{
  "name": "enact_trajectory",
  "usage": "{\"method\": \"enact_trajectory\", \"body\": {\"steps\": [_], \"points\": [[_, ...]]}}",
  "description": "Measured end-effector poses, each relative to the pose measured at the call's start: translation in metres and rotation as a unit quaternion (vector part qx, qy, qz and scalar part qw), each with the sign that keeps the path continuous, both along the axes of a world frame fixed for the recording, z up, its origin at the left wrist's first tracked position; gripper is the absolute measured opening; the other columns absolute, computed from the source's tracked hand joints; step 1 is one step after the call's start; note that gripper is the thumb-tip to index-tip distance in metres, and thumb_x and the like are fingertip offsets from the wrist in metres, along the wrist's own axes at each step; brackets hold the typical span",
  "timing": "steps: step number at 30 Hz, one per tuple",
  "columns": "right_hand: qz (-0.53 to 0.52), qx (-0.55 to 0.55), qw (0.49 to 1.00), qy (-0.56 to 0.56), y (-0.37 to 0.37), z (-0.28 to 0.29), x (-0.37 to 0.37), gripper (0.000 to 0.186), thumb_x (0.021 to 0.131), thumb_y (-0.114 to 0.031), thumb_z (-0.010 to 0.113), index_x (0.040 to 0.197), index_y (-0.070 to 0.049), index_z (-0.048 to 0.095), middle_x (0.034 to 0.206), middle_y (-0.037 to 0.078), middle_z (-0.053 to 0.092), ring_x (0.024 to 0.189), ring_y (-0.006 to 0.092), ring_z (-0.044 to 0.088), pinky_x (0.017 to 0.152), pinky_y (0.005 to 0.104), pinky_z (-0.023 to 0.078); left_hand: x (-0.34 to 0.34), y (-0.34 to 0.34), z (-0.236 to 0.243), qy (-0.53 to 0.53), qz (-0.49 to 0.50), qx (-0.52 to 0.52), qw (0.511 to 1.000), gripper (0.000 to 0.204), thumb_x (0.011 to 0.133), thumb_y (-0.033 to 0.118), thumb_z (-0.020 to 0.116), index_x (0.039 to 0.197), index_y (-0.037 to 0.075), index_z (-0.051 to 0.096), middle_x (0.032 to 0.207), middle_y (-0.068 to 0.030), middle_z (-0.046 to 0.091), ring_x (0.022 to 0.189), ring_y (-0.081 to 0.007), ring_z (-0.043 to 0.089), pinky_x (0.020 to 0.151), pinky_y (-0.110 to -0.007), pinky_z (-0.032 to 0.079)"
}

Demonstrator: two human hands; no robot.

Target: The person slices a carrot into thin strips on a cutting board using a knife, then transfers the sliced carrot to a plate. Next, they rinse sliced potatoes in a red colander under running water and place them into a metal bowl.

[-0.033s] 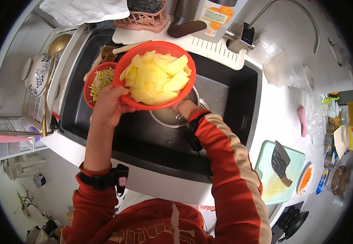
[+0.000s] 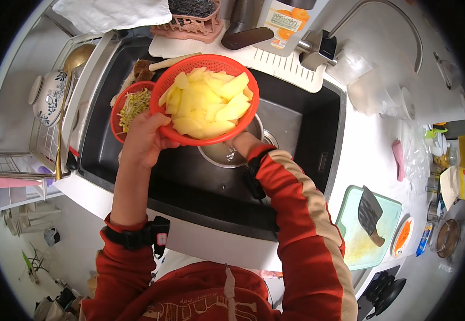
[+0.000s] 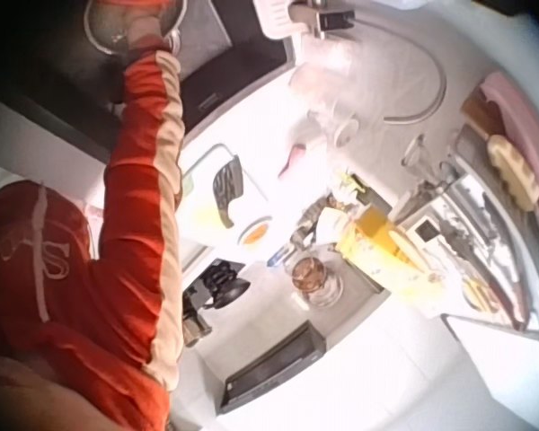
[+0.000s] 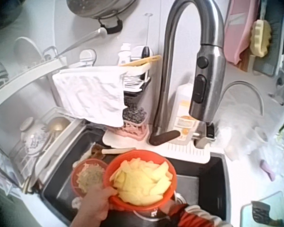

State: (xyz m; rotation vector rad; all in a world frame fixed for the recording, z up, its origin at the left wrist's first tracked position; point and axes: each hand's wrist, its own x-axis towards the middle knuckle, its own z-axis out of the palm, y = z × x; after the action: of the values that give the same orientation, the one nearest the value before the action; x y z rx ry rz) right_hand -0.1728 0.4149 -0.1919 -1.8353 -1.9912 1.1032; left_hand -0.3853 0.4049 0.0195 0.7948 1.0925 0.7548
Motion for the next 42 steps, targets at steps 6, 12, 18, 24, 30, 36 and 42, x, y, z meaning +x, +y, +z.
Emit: {"method": "enact_trajectory", "body": {"steps": [6, 12, 18, 24, 30, 36, 42], "points": [[0.048, -0.003, 0.998, -0.035, 0.004, -0.005, -0.024, 0.047, 0.073, -0.029, 0.074, 0.113, -0.010, 0.057, 0.102, 0.007, 0.063, 0.097, 0.0197, 0.057, 0.084, 0.0329, 0.047, -0.003, 0.000, -0.005, 0.004, -0.001, -0.007, 1.000, 0.026, 0.084, 0.009, 0.051, 0.106, -0.003, 0.057, 0.088, -0.0109, 0.066, 0.064, -0.0183, 0.065, 0.051, -0.028, 0.057], [0.063, -0.025, 0.998, -0.004, -0.006, -0.001, -0.022, 0.046, 0.073, -0.030, 0.075, 0.110, -0.010, 0.058, 0.101, 0.006, 0.063, 0.095, 0.0192, 0.058, 0.083, 0.0326, 0.047, -0.002, 0.003, -0.006, -0.004, -0.015, -0.011, 1.000, 0.026, 0.084, 0.009, 0.052, 0.108, -0.001, 0.057, 0.088, -0.0098, 0.067, 0.063, -0.0174, 0.066, 0.051, -0.027, 0.056], [0.060, -0.052, 0.996, 0.041, -0.024, 0.004, -0.018, 0.044, 0.073, -0.031, 0.076, 0.108, -0.009, 0.059, 0.099, 0.006, 0.064, 0.093, 0.0187, 0.058, 0.082, 0.0324, 0.047, -0.001, 0.003, -0.007, -0.007, -0.015, -0.008, 1.000, 0.027, 0.084, 0.009, 0.052, 0.109, -0.001, 0.056, 0.090, -0.0104, 0.066, 0.065, -0.0177, 0.065, 0.051, -0.028, 0.056], [0.043, -0.093, 0.989, 0.104, -0.034, 0.010, -0.016, 0.043, 0.073, -0.032, 0.076, 0.105, -0.009, 0.061, 0.097, 0.005, 0.064, 0.091, 0.0181, 0.059, 0.081, 0.0322, 0.047, -0.002, 0.004, -0.008, -0.002, -0.025, -0.011, 1.000, 0.027, 0.085, 0.009, 0.052, 0.110, -0.001, 0.056, 0.091, -0.0100, 0.067, 0.066, -0.0170, 0.066, 0.051, -0.027, 0.056], [-0.014, -0.168, 0.965, 0.200, -0.037, 0.027, -0.010, 0.041, 0.073, -0.033, 0.077, 0.103, -0.009, 0.062, 0.095, 0.004, 0.064, 0.089, 0.0176, 0.059, 0.080, 0.0320, 0.047, 0.001, 0.002, -0.008, -0.009, -0.018, -0.010, 1.000, 0.024, 0.084, 0.009, 0.052, 0.104, -0.003, 0.059, 0.087, -0.0112, 0.065, 0.065, -0.0179, 0.064, 0.051, -0.029, 0.056], [-0.035, -0.246, 0.936, 0.250, -0.049, 0.030, -0.009, 0.040, 0.073, -0.034, 0.077, 0.100, -0.009, 0.063, 0.093, 0.003, 0.064, 0.087, 0.0171, 0.060, 0.079, 0.0317, 0.048, 0.002, 0.001, -0.005, -0.009, -0.026, -0.009, 1.000, 0.024, 0.085, 0.010, 0.053, 0.104, -0.002, 0.058, 0.088, -0.0108, 0.065, 0.066, -0.0182, 0.064, 0.051, -0.029, 0.056], [0.052, -0.174, 0.968, 0.174, -0.071, 0.017, -0.009, 0.026, 0.078, -0.016, 0.074, 0.100, -0.007, 0.063, 0.095, 0.002, 0.062, 0.087, 0.0143, 0.057, 0.078, 0.0281, 0.047, 0.003, -0.002, -0.005, -0.009, -0.032, -0.008, 0.999, 0.025, 0.085, 0.011, 0.052, 0.106, -0.002, 0.058, 0.088, -0.0108, 0.065, 0.066, -0.0182, 0.064, 0.051, -0.029, 0.056]]}}
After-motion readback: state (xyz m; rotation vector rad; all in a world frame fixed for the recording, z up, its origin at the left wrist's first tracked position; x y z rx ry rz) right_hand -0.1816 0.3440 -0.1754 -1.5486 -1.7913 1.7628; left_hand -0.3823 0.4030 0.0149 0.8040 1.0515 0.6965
